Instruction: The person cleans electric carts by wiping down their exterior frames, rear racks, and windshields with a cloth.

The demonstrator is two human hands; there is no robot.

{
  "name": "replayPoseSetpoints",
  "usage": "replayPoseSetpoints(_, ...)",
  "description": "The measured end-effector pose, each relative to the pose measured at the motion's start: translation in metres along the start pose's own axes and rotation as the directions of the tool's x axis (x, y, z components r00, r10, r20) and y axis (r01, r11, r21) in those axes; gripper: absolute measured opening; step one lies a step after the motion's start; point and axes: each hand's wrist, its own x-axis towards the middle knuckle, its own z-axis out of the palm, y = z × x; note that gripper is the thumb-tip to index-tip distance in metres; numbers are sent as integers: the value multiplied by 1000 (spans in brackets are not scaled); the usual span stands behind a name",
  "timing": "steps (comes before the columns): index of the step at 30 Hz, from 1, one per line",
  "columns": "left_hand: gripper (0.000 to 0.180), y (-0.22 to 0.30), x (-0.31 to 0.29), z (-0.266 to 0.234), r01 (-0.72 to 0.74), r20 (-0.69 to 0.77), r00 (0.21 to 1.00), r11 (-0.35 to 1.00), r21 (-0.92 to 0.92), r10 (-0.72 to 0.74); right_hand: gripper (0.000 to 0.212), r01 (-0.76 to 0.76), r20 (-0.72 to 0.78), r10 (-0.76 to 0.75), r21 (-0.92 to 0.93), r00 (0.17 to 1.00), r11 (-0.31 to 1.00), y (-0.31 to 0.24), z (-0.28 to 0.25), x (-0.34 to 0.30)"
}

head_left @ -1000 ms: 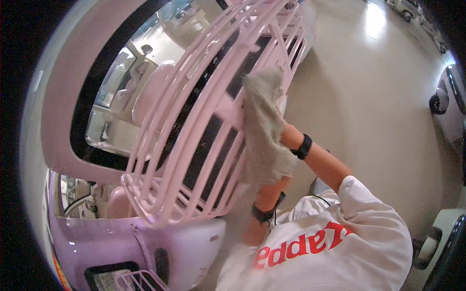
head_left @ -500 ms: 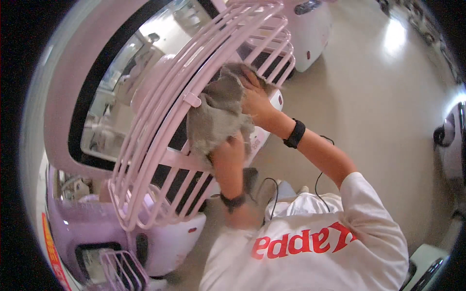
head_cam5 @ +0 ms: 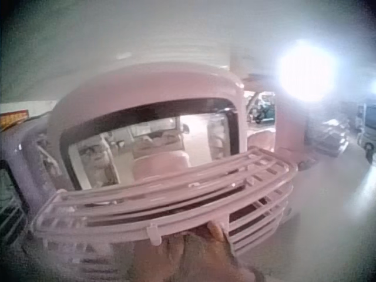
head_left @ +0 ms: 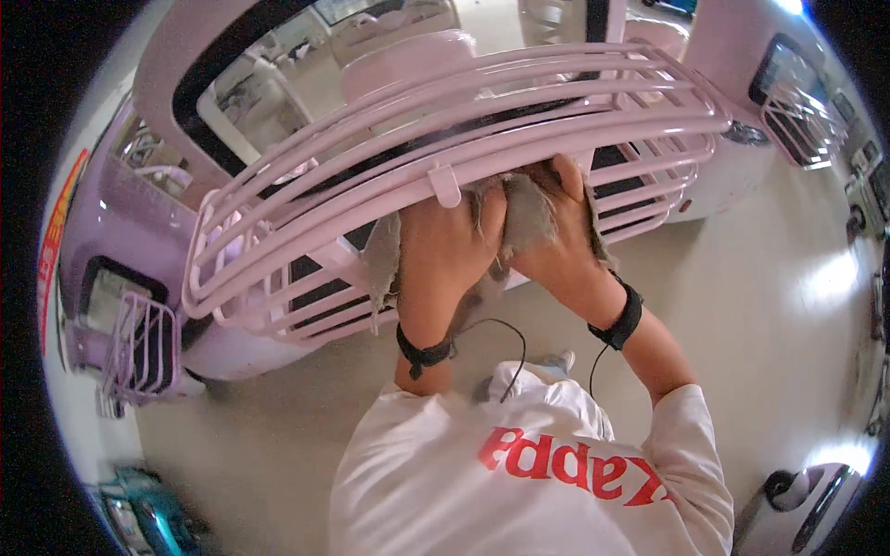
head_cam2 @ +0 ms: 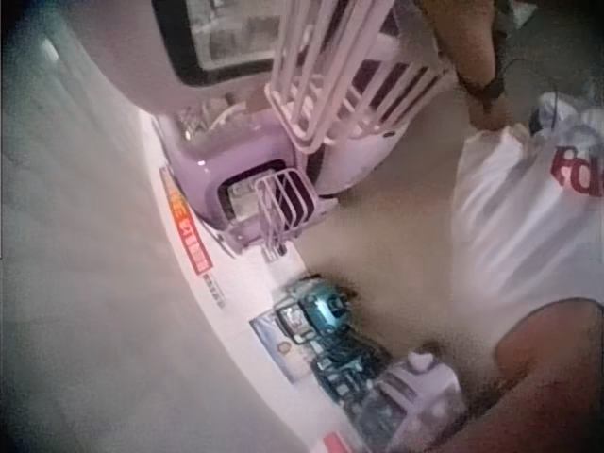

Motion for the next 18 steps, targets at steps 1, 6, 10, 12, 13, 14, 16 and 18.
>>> replayPoseSetpoints(1,27,4,-1,-4,26,-5,1000,1000,14,-26,36,12,17,-13,21,1000,1000,1,-3,1)
replayPoseSetpoints(6,25,9,3,4,90,-237,969,994,60,-73,36,76,157,-63,-73,986,994,15,-12,-5)
replayPoseSetpoints(10,22,15,10,1,383,36,924,923,-43,-381,35,381,305,-254,-502,918,776,22,-18,-7)
replayPoseSetpoints(12,18,7,10,10,211,-65,977,969,130,-204,27,404,249,-325,-424,912,810,27,-18,-6)
replayPoseSetpoints(13,17,2,12,13,30,-128,992,954,300,9,27,403,249,-325,-408,912,819,30,-17,-3)
replayPoseSetpoints(14,18,-2,14,14,-39,-61,996,941,335,63,25,409,183,-366,-385,912,827,30,-16,-1)
replayPoseSetpoints(16,23,-10,15,13,113,-5,993,991,-66,-114,22,397,114,-382,-333,917,855,25,-15,-6)
replayPoseSetpoints(18,27,0,30,-9,461,314,879,809,-364,-359,20,341,73,-337,-350,939,873,29,-11,-17)
